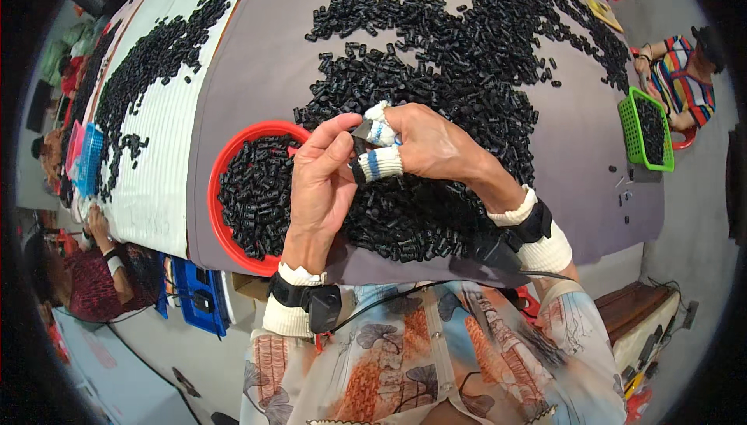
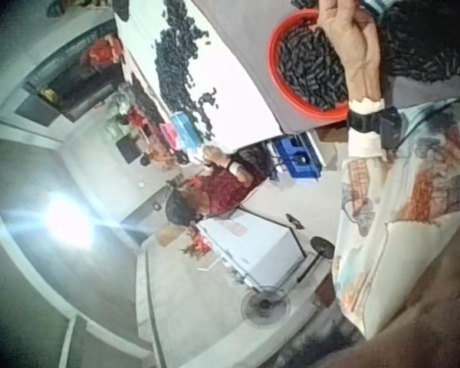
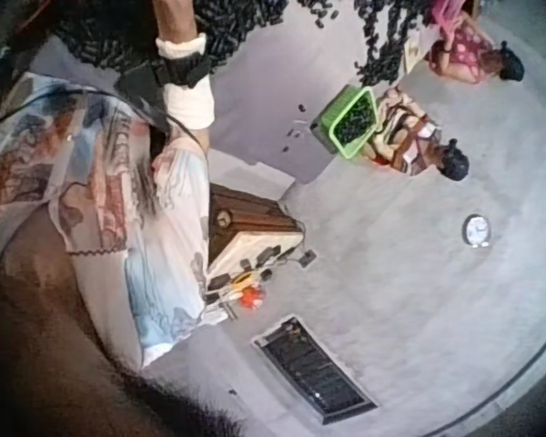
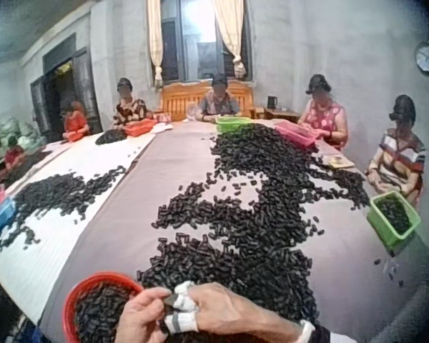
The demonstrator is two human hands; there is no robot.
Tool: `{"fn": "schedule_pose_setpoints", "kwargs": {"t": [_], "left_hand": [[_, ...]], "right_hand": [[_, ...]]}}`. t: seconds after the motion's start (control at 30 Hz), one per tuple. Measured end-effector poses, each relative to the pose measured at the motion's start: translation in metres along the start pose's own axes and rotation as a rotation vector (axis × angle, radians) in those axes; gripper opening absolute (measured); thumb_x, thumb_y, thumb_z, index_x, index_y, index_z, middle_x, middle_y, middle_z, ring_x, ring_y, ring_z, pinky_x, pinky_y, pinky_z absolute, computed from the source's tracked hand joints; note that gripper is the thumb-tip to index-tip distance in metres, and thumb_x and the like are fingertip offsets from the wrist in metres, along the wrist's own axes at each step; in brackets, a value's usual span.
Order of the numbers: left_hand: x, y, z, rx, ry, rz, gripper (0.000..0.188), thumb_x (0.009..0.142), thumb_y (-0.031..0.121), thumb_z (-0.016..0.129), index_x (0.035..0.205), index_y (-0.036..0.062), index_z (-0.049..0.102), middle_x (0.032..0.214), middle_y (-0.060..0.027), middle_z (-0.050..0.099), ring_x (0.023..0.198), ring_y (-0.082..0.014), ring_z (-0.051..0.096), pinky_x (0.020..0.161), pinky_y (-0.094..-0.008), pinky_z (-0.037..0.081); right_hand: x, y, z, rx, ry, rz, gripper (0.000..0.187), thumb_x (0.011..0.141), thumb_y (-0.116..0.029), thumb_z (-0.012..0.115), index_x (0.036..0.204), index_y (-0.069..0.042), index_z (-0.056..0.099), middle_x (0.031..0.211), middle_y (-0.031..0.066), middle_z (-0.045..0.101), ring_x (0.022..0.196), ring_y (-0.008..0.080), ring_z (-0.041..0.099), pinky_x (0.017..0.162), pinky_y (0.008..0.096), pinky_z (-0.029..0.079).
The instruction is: The person picks up black plastic components from a pile, trims them with a blade, and places them into a red tray, occasionally clearing space on the table.
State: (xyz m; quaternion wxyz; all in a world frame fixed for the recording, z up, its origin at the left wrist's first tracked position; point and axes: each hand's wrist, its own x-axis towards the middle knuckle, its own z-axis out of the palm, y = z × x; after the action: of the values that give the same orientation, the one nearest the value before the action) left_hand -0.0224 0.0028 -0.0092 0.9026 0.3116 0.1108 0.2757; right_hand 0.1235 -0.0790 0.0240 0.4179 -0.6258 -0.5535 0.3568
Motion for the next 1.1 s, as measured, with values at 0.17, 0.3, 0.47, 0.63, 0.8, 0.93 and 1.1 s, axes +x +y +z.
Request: {"fn": "schedule_pose_setpoints", "kwargs": {"t": [0.17, 0.3, 0.47, 0.63, 0.8, 0.93, 1.1], "left_hand": [[0.001, -0.004, 0.002, 0.042, 0.034, -0.012, 0.023, 0.085, 0.006, 0.056, 0.106, -0.0026, 0.056, 0.091, -0.0055, 0.061, 0.081, -0.0108, 0.058, 0.076, -0.0257, 0.048], [0.001, -0.005, 0.006, 0.103, 0.085, -0.025, 0.021, 0.084, 0.004, 0.056, 0.104, -0.0028, 0.058, 0.090, -0.0053, 0.061, 0.080, -0.0098, 0.058, 0.074, -0.0238, 0.048], [0.001, -0.008, 0.003, 0.148, 0.077, -0.003, 0.021, 0.084, 0.004, 0.057, 0.103, -0.0030, 0.058, 0.090, -0.0057, 0.061, 0.081, -0.0100, 0.058, 0.074, -0.0239, 0.047], [0.000, -0.007, 0.009, 0.169, 0.081, 0.022, 0.021, 0.084, 0.004, 0.057, 0.103, -0.0032, 0.057, 0.092, -0.0067, 0.061, 0.083, -0.0113, 0.058, 0.075, -0.0250, 0.048], [0.002, -0.009, 0.014, 0.127, 0.085, -0.019, 0.023, 0.086, 0.006, 0.055, 0.107, -0.0035, 0.056, 0.098, -0.0085, 0.061, 0.087, -0.0130, 0.058, 0.078, -0.0270, 0.048], [0.002, -0.008, 0.013, 0.117, 0.038, -0.084, 0.024, 0.087, 0.007, 0.054, 0.108, -0.0037, 0.055, 0.099, -0.0084, 0.060, 0.088, -0.0134, 0.058, 0.079, -0.0273, 0.047], [0.002, -0.010, 0.012, 0.139, 0.020, -0.050, 0.022, 0.087, 0.007, 0.053, 0.106, -0.0032, 0.055, 0.098, -0.0076, 0.060, 0.088, -0.0130, 0.058, 0.080, -0.0270, 0.047]], "right_hand": [[-0.005, 0.005, -0.001, 0.055, -0.011, 0.018, 0.041, 0.068, -0.037, 0.068, 0.071, 0.001, 0.054, 0.060, 0.0118, 0.055, 0.055, 0.0219, 0.052, 0.054, 0.0344, 0.040], [-0.008, 0.004, -0.002, 0.022, -0.015, -0.020, 0.042, 0.068, -0.038, 0.067, 0.072, 0.002, 0.055, 0.060, 0.0115, 0.055, 0.055, 0.0216, 0.052, 0.053, 0.0345, 0.040], [-0.011, 0.002, -0.003, 0.027, -0.033, -0.008, 0.041, 0.070, -0.036, 0.065, 0.070, 0.004, 0.054, 0.060, 0.0118, 0.054, 0.054, 0.0213, 0.051, 0.053, 0.0353, 0.039], [-0.011, 0.002, -0.001, -0.007, -0.023, 0.006, 0.037, 0.071, -0.033, 0.065, 0.070, 0.003, 0.055, 0.058, 0.0123, 0.054, 0.052, 0.0216, 0.050, 0.052, 0.0358, 0.039], [-0.010, 0.006, -0.001, 0.032, 0.010, -0.004, 0.036, 0.071, -0.032, 0.065, 0.070, 0.003, 0.056, 0.057, 0.0130, 0.055, 0.051, 0.0223, 0.050, 0.052, 0.0358, 0.039], [-0.012, 0.007, -0.002, -0.028, -0.010, 0.033, 0.036, 0.071, -0.032, 0.065, 0.071, 0.003, 0.056, 0.058, 0.0137, 0.055, 0.052, 0.0215, 0.051, 0.052, 0.0358, 0.040], [-0.014, 0.009, -0.002, -0.017, -0.010, 0.023, 0.035, 0.072, -0.031, 0.064, 0.071, 0.003, 0.056, 0.059, 0.0143, 0.055, 0.052, 0.0215, 0.052, 0.052, 0.0358, 0.040]]}}
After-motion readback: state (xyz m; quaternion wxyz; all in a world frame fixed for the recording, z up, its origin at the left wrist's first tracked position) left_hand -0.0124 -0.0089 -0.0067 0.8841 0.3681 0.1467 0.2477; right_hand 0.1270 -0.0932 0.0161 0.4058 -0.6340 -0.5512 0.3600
